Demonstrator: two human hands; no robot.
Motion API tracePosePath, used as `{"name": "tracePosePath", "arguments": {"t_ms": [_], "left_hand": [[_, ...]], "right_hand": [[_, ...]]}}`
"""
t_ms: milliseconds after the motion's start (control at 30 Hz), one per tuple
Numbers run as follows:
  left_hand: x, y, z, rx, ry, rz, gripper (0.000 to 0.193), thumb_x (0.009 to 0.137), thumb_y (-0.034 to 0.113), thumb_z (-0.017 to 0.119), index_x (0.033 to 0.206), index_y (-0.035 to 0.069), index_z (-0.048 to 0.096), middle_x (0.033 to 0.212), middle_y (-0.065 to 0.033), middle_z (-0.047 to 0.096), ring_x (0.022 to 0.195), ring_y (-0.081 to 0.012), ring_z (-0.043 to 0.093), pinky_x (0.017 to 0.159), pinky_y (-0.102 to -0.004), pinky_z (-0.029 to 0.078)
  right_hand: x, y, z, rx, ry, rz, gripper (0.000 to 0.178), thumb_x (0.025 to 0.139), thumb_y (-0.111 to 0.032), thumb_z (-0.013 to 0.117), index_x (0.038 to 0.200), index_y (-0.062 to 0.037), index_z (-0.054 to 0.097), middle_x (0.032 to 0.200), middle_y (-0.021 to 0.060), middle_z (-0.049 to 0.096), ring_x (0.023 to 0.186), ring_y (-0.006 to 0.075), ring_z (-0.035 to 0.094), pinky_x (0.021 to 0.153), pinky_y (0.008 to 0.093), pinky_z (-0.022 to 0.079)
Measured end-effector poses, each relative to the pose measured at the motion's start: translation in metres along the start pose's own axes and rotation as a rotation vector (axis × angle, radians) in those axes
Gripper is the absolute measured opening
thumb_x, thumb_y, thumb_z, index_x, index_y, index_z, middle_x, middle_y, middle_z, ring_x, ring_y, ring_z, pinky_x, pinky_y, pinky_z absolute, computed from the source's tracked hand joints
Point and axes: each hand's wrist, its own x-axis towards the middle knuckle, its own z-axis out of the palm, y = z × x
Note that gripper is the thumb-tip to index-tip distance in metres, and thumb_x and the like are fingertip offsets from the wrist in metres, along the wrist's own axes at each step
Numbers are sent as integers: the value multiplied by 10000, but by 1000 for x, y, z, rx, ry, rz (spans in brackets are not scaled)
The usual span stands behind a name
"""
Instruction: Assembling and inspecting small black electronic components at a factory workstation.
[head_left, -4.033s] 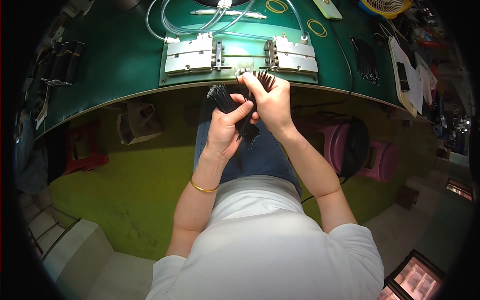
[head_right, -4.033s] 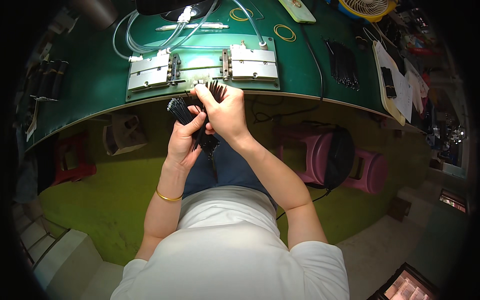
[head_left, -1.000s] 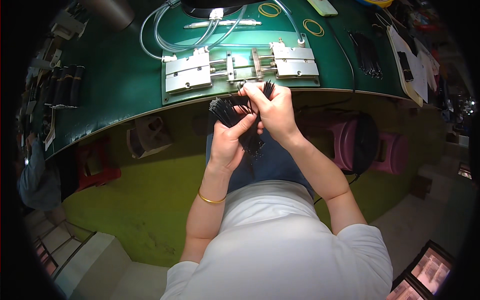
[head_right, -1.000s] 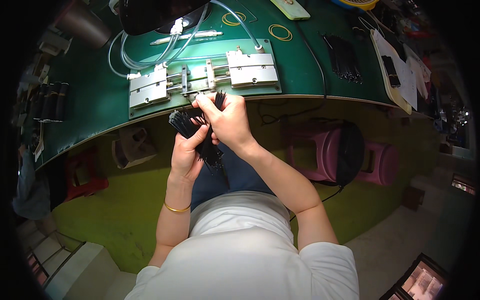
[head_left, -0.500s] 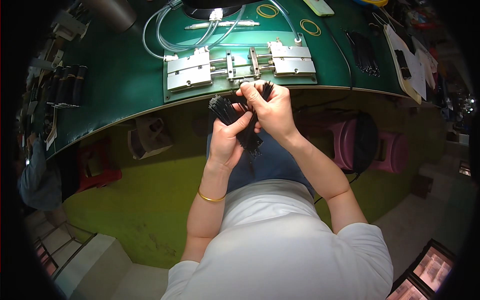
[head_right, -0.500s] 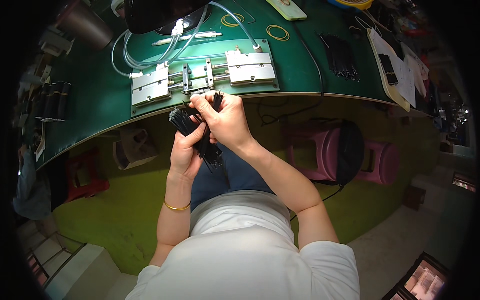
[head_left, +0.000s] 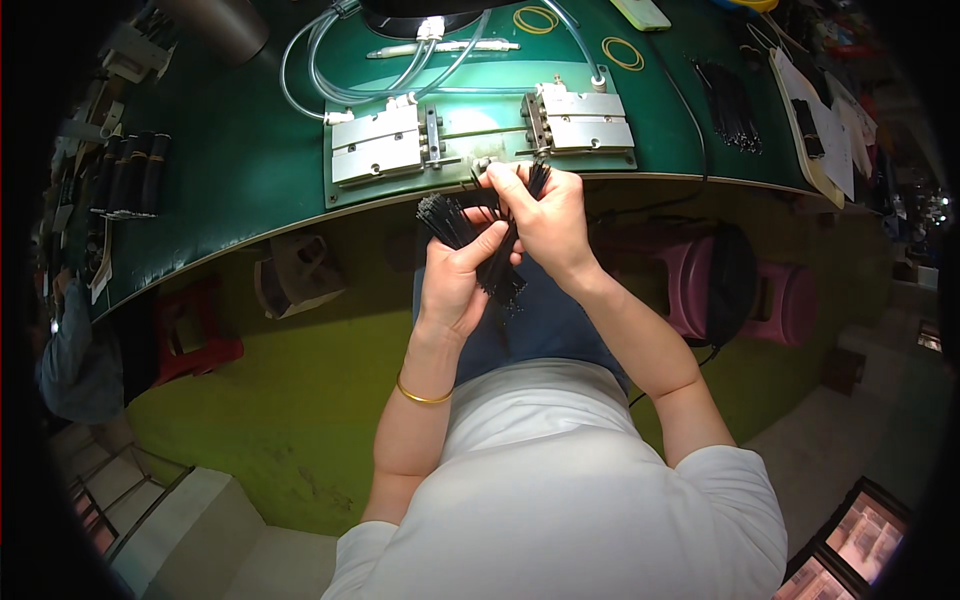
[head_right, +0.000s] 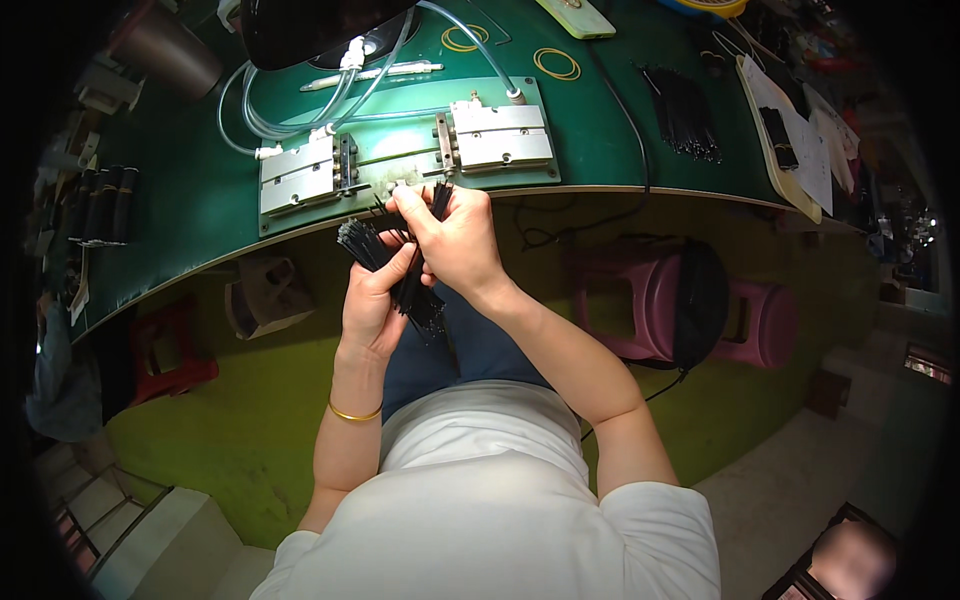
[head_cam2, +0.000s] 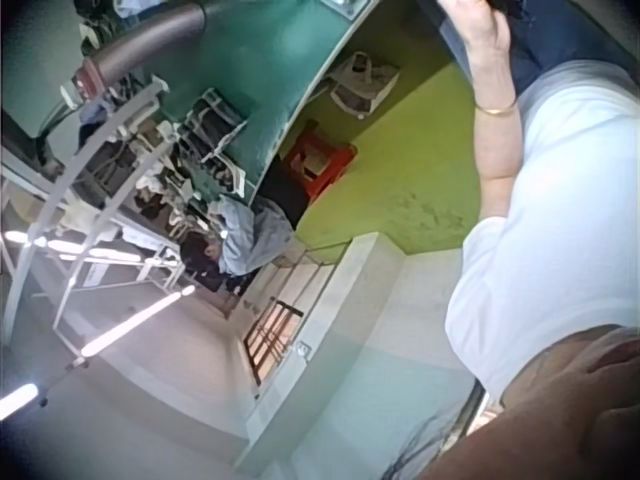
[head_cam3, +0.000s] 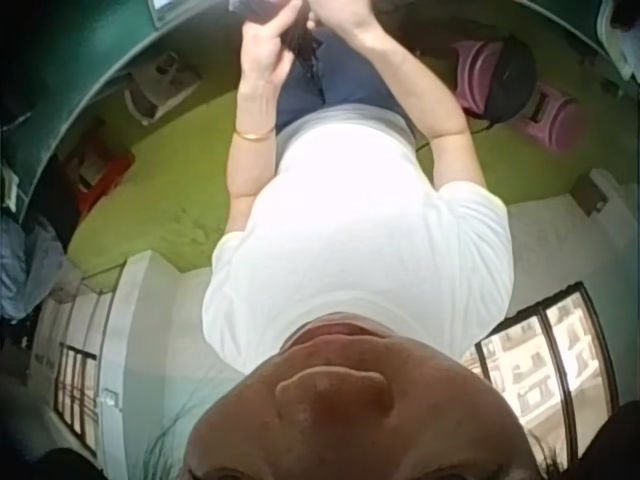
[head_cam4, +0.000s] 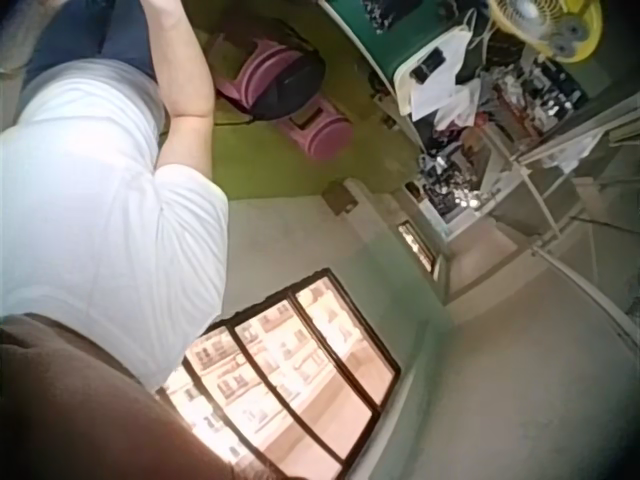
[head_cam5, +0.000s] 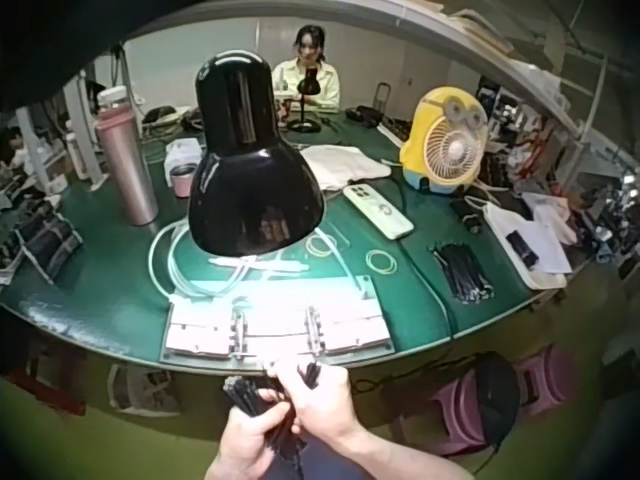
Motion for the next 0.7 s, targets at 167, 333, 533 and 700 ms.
{"name": "tracePosePath", "arguments": {"t_ms": [167, 333, 533, 700], "left_hand": [[1, 1, 0, 11, -7, -10, 91, 805, 26, 557, 877, -21, 526, 745, -83, 564, 648, -155, 561, 600, -251, 483], [-1, 2, 4, -10, 6, -18, 81, 802, 30, 560, 863, -15, 530, 732, -84, 563, 637, -156, 557, 608, -250, 475], [-2, 2, 3, -35, -12, -4, 70, 797, 31, 566, 845, -7, 532, 723, -83, 561, 624, -162, 551, 604, -251, 463], [-4, 1, 3, -32, 11, -1, 71, 798, 33, 568, 841, -6, 527, 722, -82, 556, 624, -165, 551, 593, -255, 463]], "right_hand": [[3, 6, 2, 42, 24, 2, 241, 837, -208, 550, 722, -2, 598, 525, 17, 536, 407, 57, 512, 271, 186, 325], [3, 5, 1, 66, 36, 11, 229, 832, -200, 559, 698, -18, 595, 551, 32, 567, 375, 42, 462, 262, 190, 318], [-1, -1, 1, 34, -57, -44, 222, 825, -187, 572, 711, 1, 601, 539, 23, 548, 380, 43, 461, 277, 184, 326], [-4, -2, 2, 8, -29, -72, 219, 826, -180, 568, 735, 15, 612, 511, -3, 502, 376, 40, 448, 290, 183, 329]]}}
